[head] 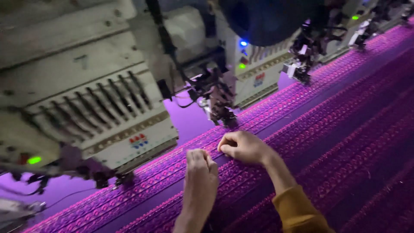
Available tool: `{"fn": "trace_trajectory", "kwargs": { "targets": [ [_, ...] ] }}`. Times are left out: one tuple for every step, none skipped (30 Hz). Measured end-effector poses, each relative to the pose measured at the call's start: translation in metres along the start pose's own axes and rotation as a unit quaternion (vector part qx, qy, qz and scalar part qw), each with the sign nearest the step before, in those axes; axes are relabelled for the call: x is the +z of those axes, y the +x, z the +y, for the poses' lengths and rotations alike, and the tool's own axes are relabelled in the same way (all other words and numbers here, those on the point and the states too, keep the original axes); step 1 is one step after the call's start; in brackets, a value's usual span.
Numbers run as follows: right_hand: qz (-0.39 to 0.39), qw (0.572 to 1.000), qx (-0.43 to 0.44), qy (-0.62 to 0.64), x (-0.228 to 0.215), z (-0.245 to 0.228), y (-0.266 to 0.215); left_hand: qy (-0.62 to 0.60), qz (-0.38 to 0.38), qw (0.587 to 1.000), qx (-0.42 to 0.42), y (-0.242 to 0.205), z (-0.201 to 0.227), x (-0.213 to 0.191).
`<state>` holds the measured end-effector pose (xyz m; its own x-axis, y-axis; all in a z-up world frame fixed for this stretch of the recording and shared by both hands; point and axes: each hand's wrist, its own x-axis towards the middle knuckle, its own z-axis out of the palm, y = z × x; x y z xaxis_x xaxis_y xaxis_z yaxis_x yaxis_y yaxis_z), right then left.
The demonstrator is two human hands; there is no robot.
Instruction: The person threads the needles of an industrial embroidery machine, pulling threads through individual needle guides and tensioners by hand.
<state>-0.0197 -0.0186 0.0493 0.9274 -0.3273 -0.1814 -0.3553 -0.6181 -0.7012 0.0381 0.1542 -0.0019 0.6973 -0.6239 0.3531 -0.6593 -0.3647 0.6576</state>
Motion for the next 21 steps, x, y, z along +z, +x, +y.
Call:
{"fn": "trace_trajectory", "kwargs": {
  "targets": [
    [0.075,0.997,0.02,0.0,0.016,0.009,0.004,-0.039,-0.005,0.998,-0.046,-0.007,-0.003,-0.004],
    [0.15,0.988,0.038,0.001,0.031,0.019,0.007,-0.078,-0.01,0.993,-0.091,-0.014,-0.006,-0.008],
    [0.15,0.988,0.04,-0.004,0.037,0.019,0.007,-0.083,-0.01,0.992,-0.092,-0.008,-0.001,-0.013],
    [0.185,0.982,0.031,0.015,0.041,0.02,0.006,-0.065,0.005,0.995,-0.081,-0.002,0.005,-0.018],
    [0.223,0.974,0.022,0.036,0.045,0.02,0.006,-0.046,0.019,0.997,-0.066,0.006,0.011,-0.024],
    [0.224,0.974,0.024,0.033,0.044,0.019,0.001,-0.049,0.018,0.996,-0.065,0.017,0.014,-0.02],
    [0.226,0.973,0.02,0.046,0.044,0.015,-0.001,0.007,0.02,0.999,-0.047,0.029,0.016,-0.019],
    [0.228,0.972,0.016,0.059,0.044,0.012,-0.002,0.064,0.022,0.997,-0.029,0.042,0.018,-0.017],
    [0.23,0.971,0.014,0.059,0.041,0.01,-0.003,0.064,0.023,0.997,-0.027,0.052,0.011,-0.008],
    [0.237,0.97,0.012,0.059,0.039,0.008,-0.003,0.122,0.032,0.992,-0.021,0.063,0.004,0.001],
    [0.242,0.968,0.012,0.06,0.038,0.009,-0.005,0.179,0.037,0.983,-0.016,0.072,-0.003,0.013],
    [0.244,0.968,0.014,0.06,0.038,0.007,-0.004,0.178,0.036,0.983,-0.015,0.074,-0.002,0.012],
    [0.242,0.969,0.012,0.054,0.037,0.007,-0.004,0.235,0.037,0.971,-0.018,0.076,0.001,0.013],
    [0.241,0.969,0.01,0.049,0.037,0.007,-0.003,0.291,0.038,0.956,-0.021,0.078,0.003,0.015],
    [0.241,0.969,0.014,0.046,0.038,0.01,-0.004,0.288,0.036,0.957,-0.021,0.084,-0.004,0.028],
    [0.25,0.967,0.009,0.055,0.04,0.013,-0.004,0.344,0.043,0.938,0.007,0.09,-0.011,0.041],
    [0.255,0.965,0.002,0.066,0.045,0.012,-0.003,0.402,0.051,0.913,0.032,0.094,-0.021,0.049],
    [0.251,0.966,0.004,0.066,0.048,0.008,-0.007,0.403,0.048,0.914,0.028,0.095,-0.032,0.052],
    [0.253,0.965,0.005,0.069,0.047,0.005,-0.009,0.44,0.03,0.896,0.054,0.101,-0.04,0.057],
    [0.255,0.964,0.007,0.072,0.046,0.001,-0.012,0.475,0.013,0.876,0.08,0.107,-0.048,0.061],
    [0.256,0.964,0.008,0.07,0.046,0.001,-0.014,0.474,0.013,0.877,0.081,0.103,-0.058,0.064]
  ]
}}
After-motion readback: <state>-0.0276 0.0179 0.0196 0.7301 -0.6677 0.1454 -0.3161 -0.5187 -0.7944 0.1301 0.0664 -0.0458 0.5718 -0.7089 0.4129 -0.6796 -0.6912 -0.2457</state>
